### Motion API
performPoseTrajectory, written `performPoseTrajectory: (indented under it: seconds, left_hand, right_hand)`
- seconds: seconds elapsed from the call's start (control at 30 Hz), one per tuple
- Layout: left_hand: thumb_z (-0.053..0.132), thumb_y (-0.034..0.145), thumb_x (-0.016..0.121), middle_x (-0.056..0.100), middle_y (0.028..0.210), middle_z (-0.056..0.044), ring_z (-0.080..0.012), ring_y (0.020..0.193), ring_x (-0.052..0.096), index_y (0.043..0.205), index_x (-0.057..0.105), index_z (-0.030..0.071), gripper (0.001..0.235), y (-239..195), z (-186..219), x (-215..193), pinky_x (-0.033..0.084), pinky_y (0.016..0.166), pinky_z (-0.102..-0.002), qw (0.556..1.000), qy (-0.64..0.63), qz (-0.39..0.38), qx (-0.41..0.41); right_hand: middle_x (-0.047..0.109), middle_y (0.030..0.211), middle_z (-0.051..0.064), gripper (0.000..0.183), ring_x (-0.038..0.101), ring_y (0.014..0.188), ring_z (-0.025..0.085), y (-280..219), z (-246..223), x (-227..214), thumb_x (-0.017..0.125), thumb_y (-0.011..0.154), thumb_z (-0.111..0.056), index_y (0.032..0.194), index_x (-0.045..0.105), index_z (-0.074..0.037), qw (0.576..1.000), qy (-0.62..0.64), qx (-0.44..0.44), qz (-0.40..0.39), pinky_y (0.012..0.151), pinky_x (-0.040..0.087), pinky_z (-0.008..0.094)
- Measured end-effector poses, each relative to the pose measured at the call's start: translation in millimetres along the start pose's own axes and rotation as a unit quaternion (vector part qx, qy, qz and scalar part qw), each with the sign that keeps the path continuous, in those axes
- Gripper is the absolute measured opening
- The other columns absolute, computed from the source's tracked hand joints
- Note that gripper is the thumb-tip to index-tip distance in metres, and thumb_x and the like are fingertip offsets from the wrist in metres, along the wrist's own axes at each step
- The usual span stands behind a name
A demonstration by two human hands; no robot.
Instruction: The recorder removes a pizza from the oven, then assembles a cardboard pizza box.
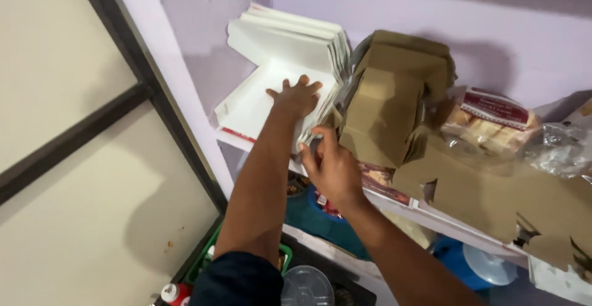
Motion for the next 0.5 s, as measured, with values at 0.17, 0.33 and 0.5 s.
performPoseTrajectory:
  seconds: [0.17,0.33,0.5]
  left_hand:
    - [0.039,0.098,0.049,0.028,0.164,0.007,-0.0396,0.153,0.016,0.146,0.047,0.042,0.048,1.1,-9.9,3.2,0.005,0.111,-0.082,1.0,-0.006,-0.016,0.023]
    - [0.027,0.096,0.058,0.066,0.137,-0.005,-0.031,0.129,0.061,0.136,0.066,0.029,0.04,-37.9,-24.7,12.9,0.042,0.118,-0.045,0.973,-0.197,0.083,0.085]
    - [0.004,0.1,0.061,0.075,0.114,-0.012,-0.0185,0.1,0.073,0.107,0.073,0.003,0.014,-161.1,0.4,0.5,0.056,0.091,-0.029,0.757,-0.523,0.348,0.18]
  right_hand:
    - [0.062,0.058,0.011,0.038,0.064,0.049,0.032,1.3,3.2,2.1,0.067,0.096,-0.03,0.124,0.054,-0.007,0.999,-0.011,0.041,-0.029,0.048,0.05,0.046]
    - [0.067,0.066,0.014,0.029,0.068,0.058,0.037,-5.1,10.2,6.3,0.066,0.099,-0.03,0.12,0.056,-0.012,0.998,-0.062,0.011,0.019,0.053,0.052,0.048]
    - [0.067,0.075,0.011,0.011,0.068,0.064,0.029,-33.6,-16.4,-34.0,0.067,0.098,-0.019,0.101,0.064,-0.009,0.994,0.09,-0.054,0.015,0.057,0.051,0.04]
Point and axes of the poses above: each hand's wrist, its own y-axis towards the middle knuckle, its own x-axis out of the palm, z = x × y, the point moved 5 cm from there along y, towards the middle knuckle
